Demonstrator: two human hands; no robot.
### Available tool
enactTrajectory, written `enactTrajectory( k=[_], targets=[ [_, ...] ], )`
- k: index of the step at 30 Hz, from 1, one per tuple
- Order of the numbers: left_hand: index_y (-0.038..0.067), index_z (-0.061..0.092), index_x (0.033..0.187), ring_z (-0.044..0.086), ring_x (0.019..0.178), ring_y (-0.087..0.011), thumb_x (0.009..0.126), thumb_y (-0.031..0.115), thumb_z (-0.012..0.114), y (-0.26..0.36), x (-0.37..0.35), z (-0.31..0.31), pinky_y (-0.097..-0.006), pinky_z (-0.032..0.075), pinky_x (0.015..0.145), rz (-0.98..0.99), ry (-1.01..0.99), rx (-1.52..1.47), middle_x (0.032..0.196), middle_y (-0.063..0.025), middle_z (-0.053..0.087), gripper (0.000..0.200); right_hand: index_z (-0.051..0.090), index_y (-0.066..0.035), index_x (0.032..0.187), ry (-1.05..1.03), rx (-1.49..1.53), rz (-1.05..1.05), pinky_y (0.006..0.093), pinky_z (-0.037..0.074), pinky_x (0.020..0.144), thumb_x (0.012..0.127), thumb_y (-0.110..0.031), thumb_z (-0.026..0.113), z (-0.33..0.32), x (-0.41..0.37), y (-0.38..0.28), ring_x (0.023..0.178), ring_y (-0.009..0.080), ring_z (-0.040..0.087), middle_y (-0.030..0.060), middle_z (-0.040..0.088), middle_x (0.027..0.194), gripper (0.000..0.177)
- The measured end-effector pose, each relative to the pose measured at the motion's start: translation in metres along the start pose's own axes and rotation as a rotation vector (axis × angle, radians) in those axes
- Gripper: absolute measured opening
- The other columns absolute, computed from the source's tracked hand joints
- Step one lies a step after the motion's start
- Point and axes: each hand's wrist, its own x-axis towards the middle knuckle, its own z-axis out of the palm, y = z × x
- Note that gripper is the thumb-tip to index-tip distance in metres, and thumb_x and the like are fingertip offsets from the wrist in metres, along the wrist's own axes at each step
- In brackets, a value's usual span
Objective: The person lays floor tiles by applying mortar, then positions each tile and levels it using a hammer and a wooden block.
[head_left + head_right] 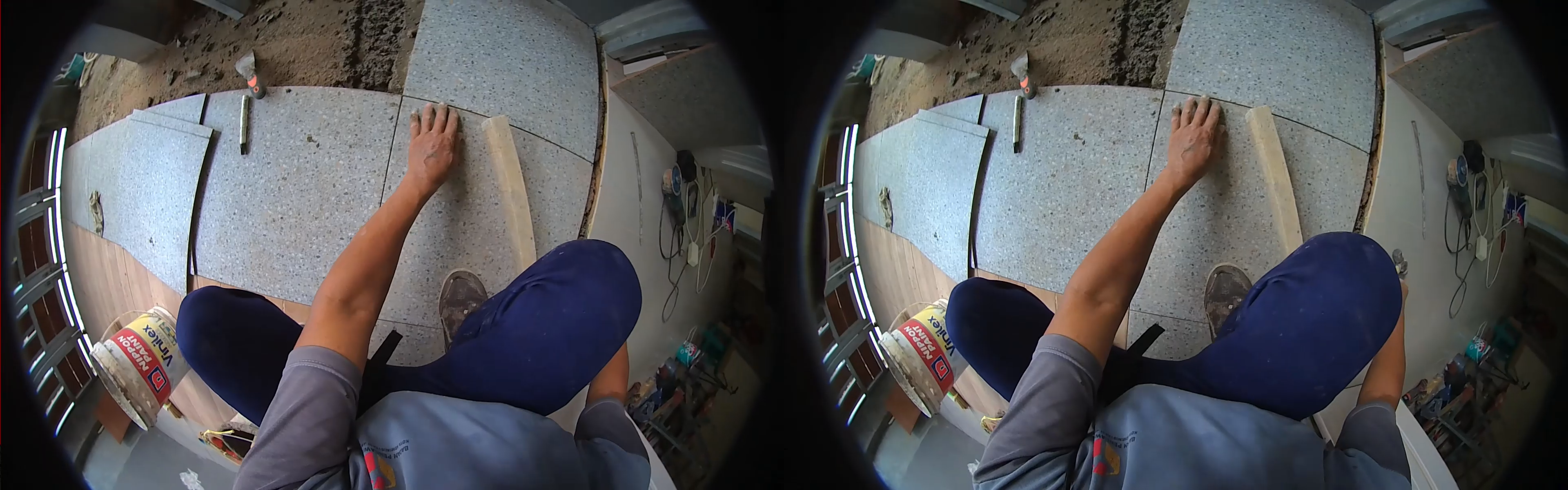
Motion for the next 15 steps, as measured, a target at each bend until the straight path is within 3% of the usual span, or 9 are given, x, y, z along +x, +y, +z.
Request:
enactTrajectory(
  k=[2,5,7,8,9,10,11,12,15],
  targets=[
    [0.004,0.056,0.138,0.048,0.135,-0.0416,0.102,0.030,0.055,0.006,-0.002,-0.006,-0.0562,0.034,0.114,0.042,0.083,0.066,0.143,-0.0196,0.055,0.044,0.066,0.004,0.107,-0.001,0.012,0.006,0.0481,0.050,0.088,0.092,-0.026,0.062,0.002,0.002,0.001,0.095,0.0352,0.064,0.0167,0.065,0.097,0.034],
    [0.002,0.060,0.129,0.058,0.113,-0.0398,0.101,0.026,0.059,0.049,-0.007,-0.039,-0.0519,0.044,0.099,-0.191,-0.120,-0.177,0.123,-0.0192,0.062,0.037,0.065,0.004,0.106,-0.008,0.038,0.020,0.0482,0.051,0.087,0.091,-0.026,0.063,0.005,0.003,0.005,0.093,0.0346,0.065,0.0161,0.065,0.094,0.033],
    [0.002,0.061,0.123,0.060,0.097,-0.0375,0.094,0.016,0.062,0.081,-0.022,-0.037,-0.0480,0.047,0.087,-0.212,-0.056,-0.265,0.107,-0.0169,0.063,0.032,0.065,0.004,0.105,-0.008,0.063,0.015,0.0483,0.051,0.086,0.090,-0.025,0.064,0.006,0.005,0.006,0.091,0.0341,0.065,0.0157,0.065,0.092,0.032],
    [0.002,0.061,0.124,0.060,0.100,-0.0371,0.091,0.013,0.062,0.091,-0.029,-0.036,-0.0485,0.047,0.088,-0.002,-0.071,-0.312,0.109,-0.0170,0.063,0.034,0.065,0.004,0.104,-0.019,0.092,0.001,0.0483,0.051,0.085,0.090,-0.025,0.064,0.005,0.005,0.005,0.090,0.0339,0.066,0.0155,0.065,0.091,0.032],
    [0.003,0.061,0.124,0.059,0.104,-0.0367,0.088,0.010,0.062,0.101,-0.035,-0.035,-0.0491,0.046,0.090,0.209,-0.088,-0.355,0.111,-0.0172,0.062,0.037,0.063,0.003,0.101,-0.025,0.125,-0.032,0.0452,0.051,0.076,0.090,-0.024,0.064,0.005,0.005,0.005,0.081,0.0300,0.064,0.0129,0.062,0.085,0.029],
    [0.005,0.058,0.132,0.056,0.122,-0.0359,0.082,0.007,0.062,0.117,-0.038,-0.043,-0.0541,0.042,0.105,0.425,-0.183,-0.324,0.120,-0.0175,0.061,0.049,0.062,0.001,0.097,-0.033,0.158,-0.064,0.0421,0.051,0.067,0.090,-0.023,0.064,0.004,0.004,0.006,0.071,0.0260,0.062,0.0103,0.060,0.078,0.025],
    [0.008,0.053,0.140,0.047,0.138,-0.0333,0.088,0.016,0.060,0.129,-0.044,-0.049,-0.0595,0.027,0.121,0.665,-0.237,-0.191,0.135,-0.0155,0.058,0.052,0.060,0.000,0.094,-0.040,0.191,-0.095,0.0389,0.051,0.058,0.090,-0.022,0.065,0.002,0.000,0.007,0.061,0.0221,0.060,0.0077,0.057,0.072,0.023],
    [0.009,0.052,0.142,0.045,0.140,-0.0321,0.091,0.020,0.058,0.138,-0.047,-0.053,-0.0596,0.023,0.124,0.780,-0.307,-0.177,0.139,-0.0140,0.056,0.052,0.058,-0.001,0.091,-0.047,0.223,-0.127,0.0358,0.051,0.048,0.090,-0.021,0.065,0.002,-0.002,0.007,0.051,0.0181,0.058,0.0051,0.055,0.065,0.021],
    [0.011,0.051,0.144,0.042,0.145,-0.0299,0.098,0.029,0.051,0.161,-0.059,-0.049,-0.0614,0.015,0.126,1.055,-0.444,-0.118,0.148,-0.0104,0.053,0.050,0.054,-0.005,0.086,0.013,0.320,-0.064,0.0296,0.042,0.038,0.091,-0.021,0.065,0.001,-0.011,0.004,0.041,0.0126,0.050,0.0026,0.051,0.060,0.021]
  ],
)
